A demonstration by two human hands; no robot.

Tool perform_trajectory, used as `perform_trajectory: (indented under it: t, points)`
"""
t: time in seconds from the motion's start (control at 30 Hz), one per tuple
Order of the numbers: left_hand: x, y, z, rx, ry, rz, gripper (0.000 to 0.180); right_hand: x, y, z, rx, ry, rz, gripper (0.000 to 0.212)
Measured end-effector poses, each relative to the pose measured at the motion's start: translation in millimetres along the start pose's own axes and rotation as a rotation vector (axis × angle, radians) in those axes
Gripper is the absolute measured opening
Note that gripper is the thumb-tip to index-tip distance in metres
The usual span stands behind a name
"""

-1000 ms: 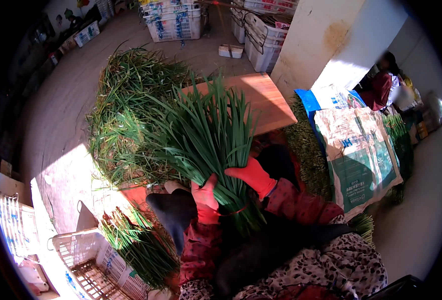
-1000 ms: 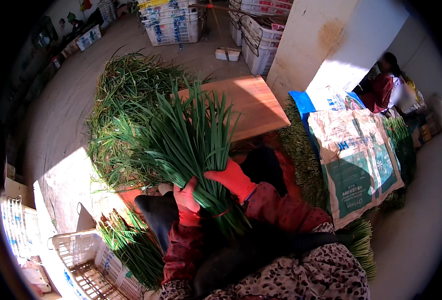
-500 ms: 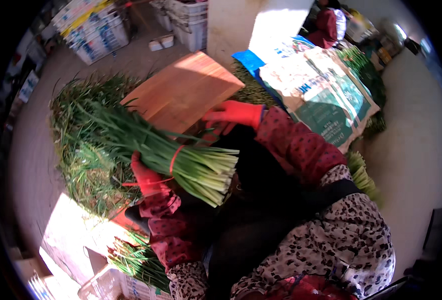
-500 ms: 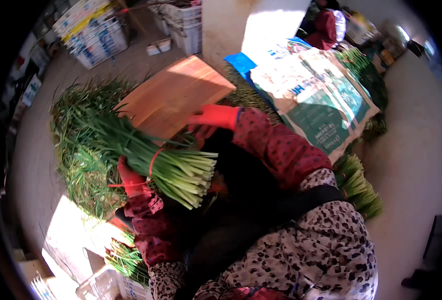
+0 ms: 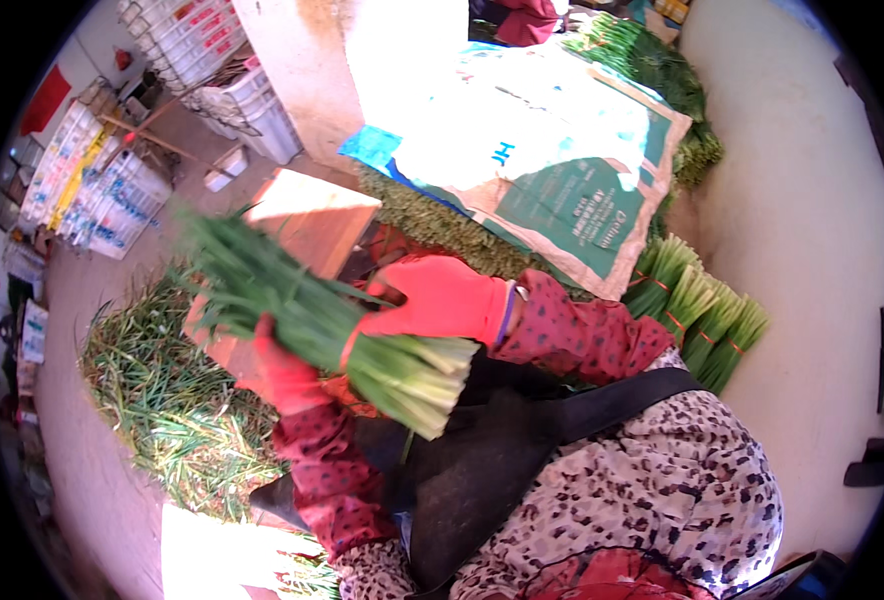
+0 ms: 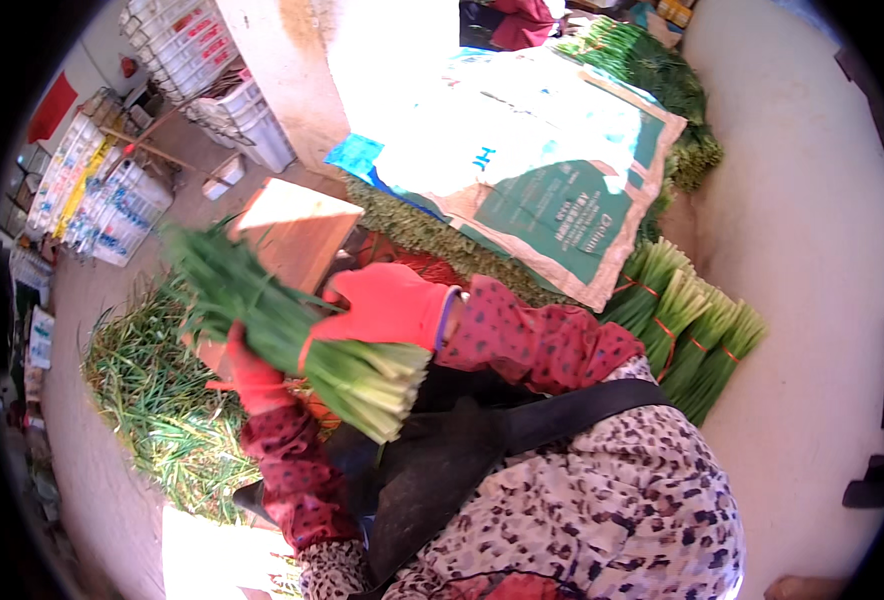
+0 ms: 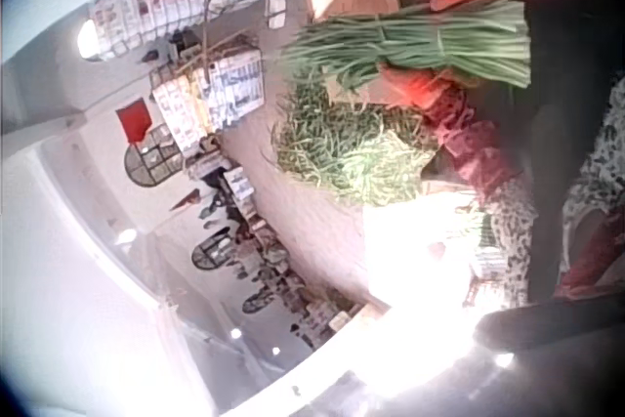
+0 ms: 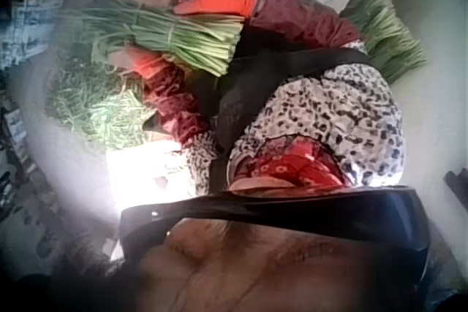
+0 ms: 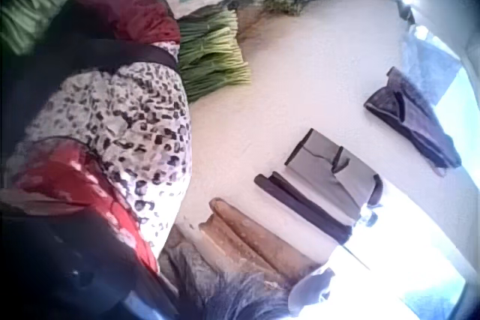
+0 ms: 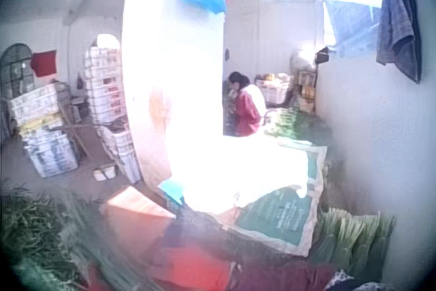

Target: The person bundles green onions together by hand and ties them with a red string. Then the person sorts individual green onions while sitting on the floor, stripping off outer layers and roots.

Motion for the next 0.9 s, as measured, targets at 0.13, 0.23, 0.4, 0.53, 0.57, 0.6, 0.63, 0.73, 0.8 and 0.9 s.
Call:
perform_trajectory:
  t: [0.13,0.23,0.4,0.53,0.57,0.6,0.63,0.73,0.8,0.9]
  points:
    - [5,-66,-33,0.120,0.090,0.000,0.043,9,-10,34,0.418,0.038,0.038,0.056]
    - [13,-103,-50,0.116,0.164,-0.162,0.045,10,-9,59,0.868,-0.001,0.076,0.054]
    - [-30,-154,2,1.037,-0.295,-0.296,0.070,-8,0,103,1.272,-0.212,0.062,0.047]
    - [-98,-217,-28,1.916,-1.039,-1.004,0.089,-22,2,113,1.182,-0.343,0.010,0.046]
    - [-112,-225,-42,1.883,-1.054,-1.159,0.090,-20,5,110,1.057,-0.192,-0.002,0.045]
    - [-125,-236,-49,1.851,-1.079,-1.314,0.091,-17,6,109,0.926,-0.030,-0.006,0.044]
    - [-128,-245,-55,1.805,-1.066,-1.348,0.091,-17,-6,128,1.097,0.023,-0.012,0.040]
    - [-132,-278,-66,1.583,-1.004,-1.406,0.093,-37,-3,153,1.782,-0.029,0.026,0.032]
    - [-122,-290,-44,1.449,-0.947,-1.361,0.093,-63,44,77,1.800,-0.091,0.146,0.031]
    - [-105,-315,-22,1.154,-0.637,-1.123,0.078,-61,97,90,1.399,0.039,0.096,0.030]
Point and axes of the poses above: each hand's wrist, its own x-axis towards the middle knuckle, its own y-axis out of the back of the hand, z = x × y, the point moved 9 cm from there along x, towards the middle knuckle, and after that the axes turned 2 degrees about -z, right-handed, at the moved point
